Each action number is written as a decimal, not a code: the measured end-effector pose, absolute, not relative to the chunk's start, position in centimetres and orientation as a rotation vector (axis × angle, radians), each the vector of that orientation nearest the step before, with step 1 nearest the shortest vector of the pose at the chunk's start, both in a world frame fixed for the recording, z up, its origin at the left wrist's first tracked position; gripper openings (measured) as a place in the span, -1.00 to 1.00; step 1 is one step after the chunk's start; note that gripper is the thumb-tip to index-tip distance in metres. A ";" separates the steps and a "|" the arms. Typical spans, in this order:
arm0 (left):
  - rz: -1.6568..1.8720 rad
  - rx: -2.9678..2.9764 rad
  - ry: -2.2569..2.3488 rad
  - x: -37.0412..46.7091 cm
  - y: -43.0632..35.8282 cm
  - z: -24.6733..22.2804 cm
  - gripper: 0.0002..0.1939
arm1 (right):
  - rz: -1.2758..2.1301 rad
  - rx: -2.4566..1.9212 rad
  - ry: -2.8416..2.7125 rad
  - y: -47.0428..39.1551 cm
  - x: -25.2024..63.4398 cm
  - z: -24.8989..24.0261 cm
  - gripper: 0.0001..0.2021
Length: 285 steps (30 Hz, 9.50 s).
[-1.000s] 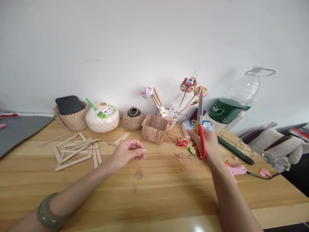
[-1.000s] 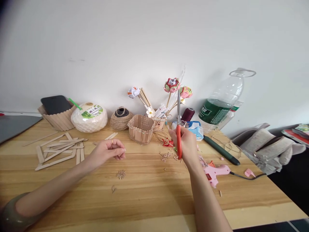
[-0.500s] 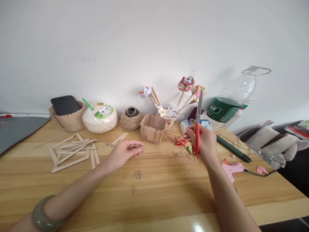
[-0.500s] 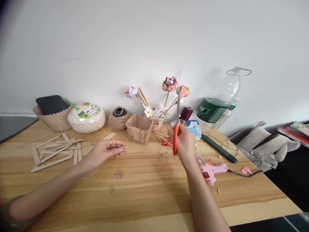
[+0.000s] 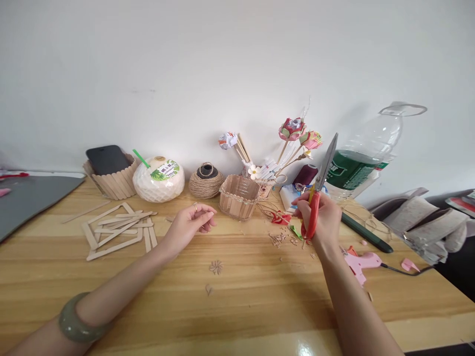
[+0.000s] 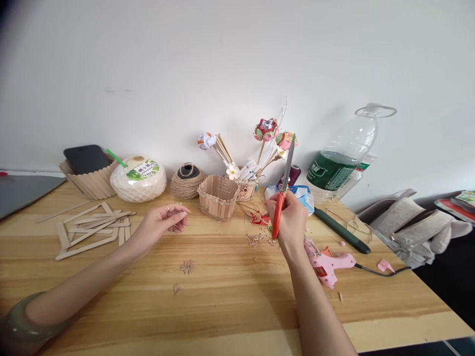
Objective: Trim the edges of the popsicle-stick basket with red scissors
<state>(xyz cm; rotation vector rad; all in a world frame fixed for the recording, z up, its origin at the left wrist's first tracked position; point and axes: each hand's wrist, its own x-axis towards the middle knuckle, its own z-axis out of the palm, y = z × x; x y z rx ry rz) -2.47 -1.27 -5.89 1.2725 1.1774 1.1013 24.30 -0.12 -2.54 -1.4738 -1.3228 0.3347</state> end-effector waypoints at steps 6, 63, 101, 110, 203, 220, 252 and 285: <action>1.303 1.172 1.254 -3.0 -0.9 -6.0 -0.71 | 0.408 -1.402 -1.328 -0.6 23.3 -2.1 -0.85; 0.985 0.875 0.809 -2.5 -1.4 -5.7 -0.88 | 0.744 -0.901 -1.459 0.8 21.6 -4.4 -0.85; 0.884 1.603 1.250 -1.6 -1.6 -7.7 -0.88 | 0.900 -0.832 -1.535 0.8 20.9 -5.1 -0.79; 0.909 1.692 1.307 -2.3 -0.8 -8.2 -0.87 | 0.741 -0.894 -1.584 -0.2 19.7 -4.8 -0.76; 1.376 0.941 0.905 -0.3 -4.4 -4.0 -0.88 | 1.330 -1.190 -1.951 -5.2 16.5 -2.7 -0.55; 1.378 0.978 0.898 -0.2 -4.6 -4.1 -0.85 | 1.310 -1.143 -1.998 -5.1 16.6 -3.1 -0.52; 1.310 1.196 1.036 -1.2 -3.9 -3.2 -0.93 | 1.295 -1.327 -2.099 -5.0 17.1 -2.2 -0.51; 1.299 1.029 1.041 -1.7 -2.8 -3.7 -0.86 | 1.268 -1.362 -2.010 -4.5 17.0 -3.0 -0.53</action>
